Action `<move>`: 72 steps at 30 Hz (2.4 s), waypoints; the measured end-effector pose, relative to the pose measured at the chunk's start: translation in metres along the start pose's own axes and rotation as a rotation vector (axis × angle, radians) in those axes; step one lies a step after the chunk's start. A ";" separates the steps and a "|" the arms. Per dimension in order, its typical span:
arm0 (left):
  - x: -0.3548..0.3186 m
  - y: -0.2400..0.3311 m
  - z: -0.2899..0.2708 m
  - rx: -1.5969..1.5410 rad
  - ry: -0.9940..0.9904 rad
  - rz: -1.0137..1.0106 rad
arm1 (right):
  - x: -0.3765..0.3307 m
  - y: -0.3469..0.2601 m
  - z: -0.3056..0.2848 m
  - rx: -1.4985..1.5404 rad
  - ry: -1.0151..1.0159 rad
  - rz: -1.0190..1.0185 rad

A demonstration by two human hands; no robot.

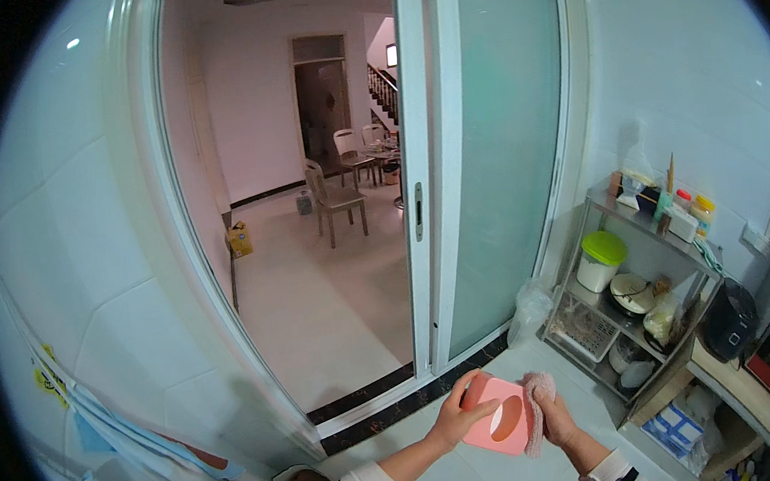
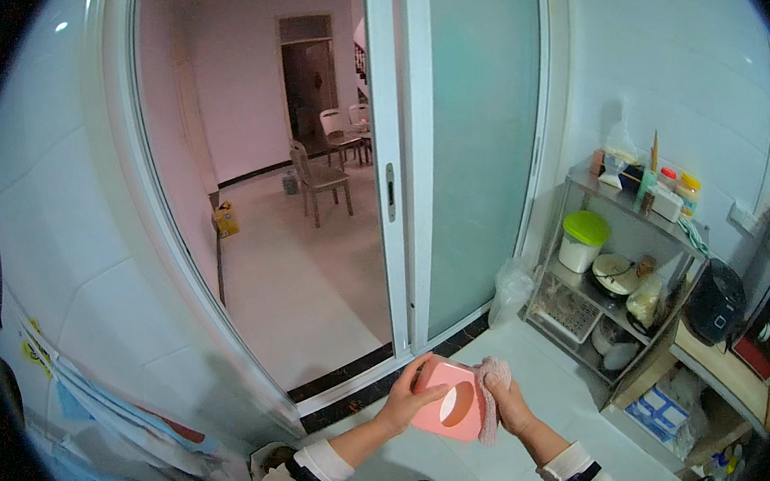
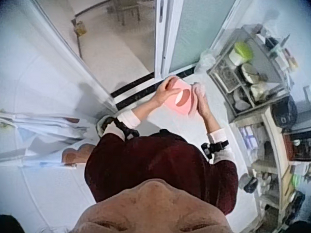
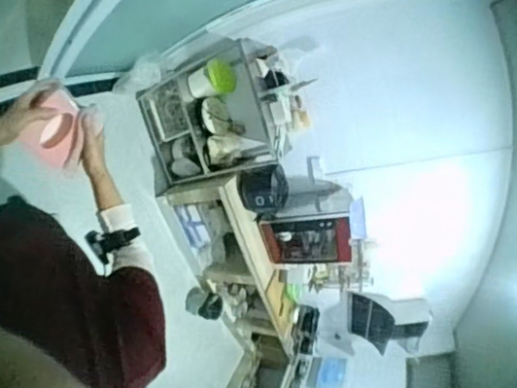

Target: The person walks through the house, opens a bedroom window, removes a hanging garment, and places it on the bed. They then move to the kitchen, wipe a spice jar and a red appliance with a cloth, and handle a plastic bag of food items.

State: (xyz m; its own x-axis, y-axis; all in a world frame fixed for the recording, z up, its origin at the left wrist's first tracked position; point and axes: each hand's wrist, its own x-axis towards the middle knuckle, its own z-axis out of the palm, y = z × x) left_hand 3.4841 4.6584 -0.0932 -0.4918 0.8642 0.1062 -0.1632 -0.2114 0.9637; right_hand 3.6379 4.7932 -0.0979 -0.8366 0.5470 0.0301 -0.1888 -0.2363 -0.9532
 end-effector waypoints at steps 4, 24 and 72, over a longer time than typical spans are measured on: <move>-0.001 -0.005 -0.018 -0.172 0.232 0.060 | 0.005 0.027 0.035 -0.010 0.057 0.187; 0.066 -0.005 -0.188 0.208 -0.218 -0.042 | 0.184 0.024 0.077 -0.461 -0.564 0.384; 0.393 -0.001 -0.203 -0.055 -0.330 -0.073 | 0.332 0.022 0.104 -1.335 0.538 -0.352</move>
State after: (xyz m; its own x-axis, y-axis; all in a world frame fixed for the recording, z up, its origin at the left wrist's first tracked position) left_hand 3.1173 4.9050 -0.1024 -0.1750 0.9773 0.1194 -0.2378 -0.1596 0.9581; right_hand 3.3028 4.8860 -0.0778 -0.5066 0.7130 0.4847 0.5136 0.7011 -0.4947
